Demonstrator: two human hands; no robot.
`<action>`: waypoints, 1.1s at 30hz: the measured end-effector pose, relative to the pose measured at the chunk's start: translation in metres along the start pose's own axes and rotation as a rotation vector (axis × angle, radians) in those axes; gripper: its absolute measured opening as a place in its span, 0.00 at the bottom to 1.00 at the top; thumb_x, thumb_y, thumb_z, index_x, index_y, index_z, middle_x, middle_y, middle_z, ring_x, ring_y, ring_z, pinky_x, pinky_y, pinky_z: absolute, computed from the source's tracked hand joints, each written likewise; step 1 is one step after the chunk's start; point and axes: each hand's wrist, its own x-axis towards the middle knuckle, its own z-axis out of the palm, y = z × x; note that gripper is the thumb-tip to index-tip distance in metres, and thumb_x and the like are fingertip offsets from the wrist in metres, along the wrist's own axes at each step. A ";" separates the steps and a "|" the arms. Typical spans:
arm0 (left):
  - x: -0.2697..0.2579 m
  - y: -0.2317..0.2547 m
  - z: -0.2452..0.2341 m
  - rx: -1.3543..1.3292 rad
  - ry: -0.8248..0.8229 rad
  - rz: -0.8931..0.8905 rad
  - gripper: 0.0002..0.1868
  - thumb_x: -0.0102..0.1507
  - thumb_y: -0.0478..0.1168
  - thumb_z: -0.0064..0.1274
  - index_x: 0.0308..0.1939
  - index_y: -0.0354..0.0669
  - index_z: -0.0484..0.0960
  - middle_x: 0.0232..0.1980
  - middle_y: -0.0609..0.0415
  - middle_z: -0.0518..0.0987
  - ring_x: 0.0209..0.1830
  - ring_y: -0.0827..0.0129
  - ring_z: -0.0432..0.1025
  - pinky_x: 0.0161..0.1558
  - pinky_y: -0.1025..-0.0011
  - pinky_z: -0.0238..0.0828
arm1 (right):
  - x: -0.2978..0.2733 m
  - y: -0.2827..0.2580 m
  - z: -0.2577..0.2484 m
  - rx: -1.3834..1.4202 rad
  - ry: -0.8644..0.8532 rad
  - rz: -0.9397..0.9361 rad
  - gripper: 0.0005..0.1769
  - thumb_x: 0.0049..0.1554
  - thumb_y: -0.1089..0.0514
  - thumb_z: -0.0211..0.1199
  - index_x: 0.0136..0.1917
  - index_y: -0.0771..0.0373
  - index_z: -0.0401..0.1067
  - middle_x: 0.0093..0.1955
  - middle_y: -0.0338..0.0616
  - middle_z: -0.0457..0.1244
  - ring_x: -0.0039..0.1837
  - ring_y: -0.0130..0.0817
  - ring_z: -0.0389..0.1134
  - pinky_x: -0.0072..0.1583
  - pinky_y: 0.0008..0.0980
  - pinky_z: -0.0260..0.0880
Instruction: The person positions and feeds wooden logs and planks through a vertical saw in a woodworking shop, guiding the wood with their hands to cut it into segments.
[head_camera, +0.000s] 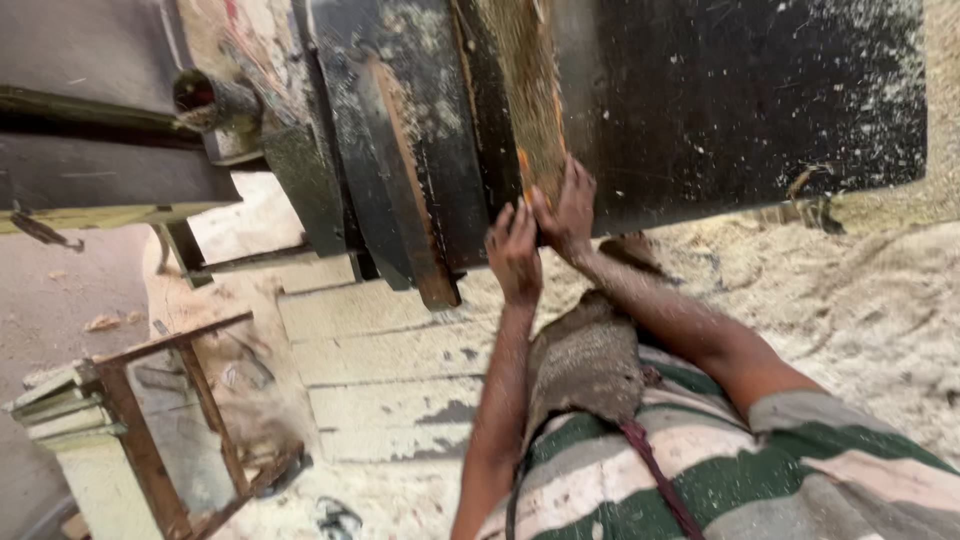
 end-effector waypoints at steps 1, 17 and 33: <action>0.014 0.000 -0.003 0.002 -0.012 -0.008 0.14 0.77 0.41 0.43 0.55 0.42 0.85 0.57 0.51 0.85 0.70 0.61 0.73 0.71 0.59 0.62 | 0.016 -0.007 0.001 0.001 -0.012 0.009 0.50 0.69 0.29 0.48 0.85 0.69 0.42 0.82 0.58 0.48 0.83 0.55 0.48 0.83 0.56 0.46; 0.235 -0.027 0.054 -0.572 0.235 -0.289 0.22 0.67 0.36 0.61 0.65 0.44 0.79 0.68 0.53 0.77 0.69 0.60 0.73 0.66 0.65 0.73 | 0.046 0.025 -0.189 0.081 -0.318 -0.066 0.39 0.67 0.52 0.59 0.84 0.66 0.49 0.78 0.55 0.52 0.76 0.52 0.56 0.76 0.48 0.62; -0.052 -0.081 -0.189 0.061 0.236 -0.750 0.19 0.69 0.37 0.58 0.64 0.41 0.79 0.62 0.47 0.81 0.64 0.58 0.74 0.64 0.62 0.75 | 0.053 -0.009 -0.170 -0.327 -0.369 -0.263 0.33 0.63 0.50 0.65 0.76 0.66 0.63 0.74 0.60 0.59 0.73 0.52 0.60 0.71 0.50 0.63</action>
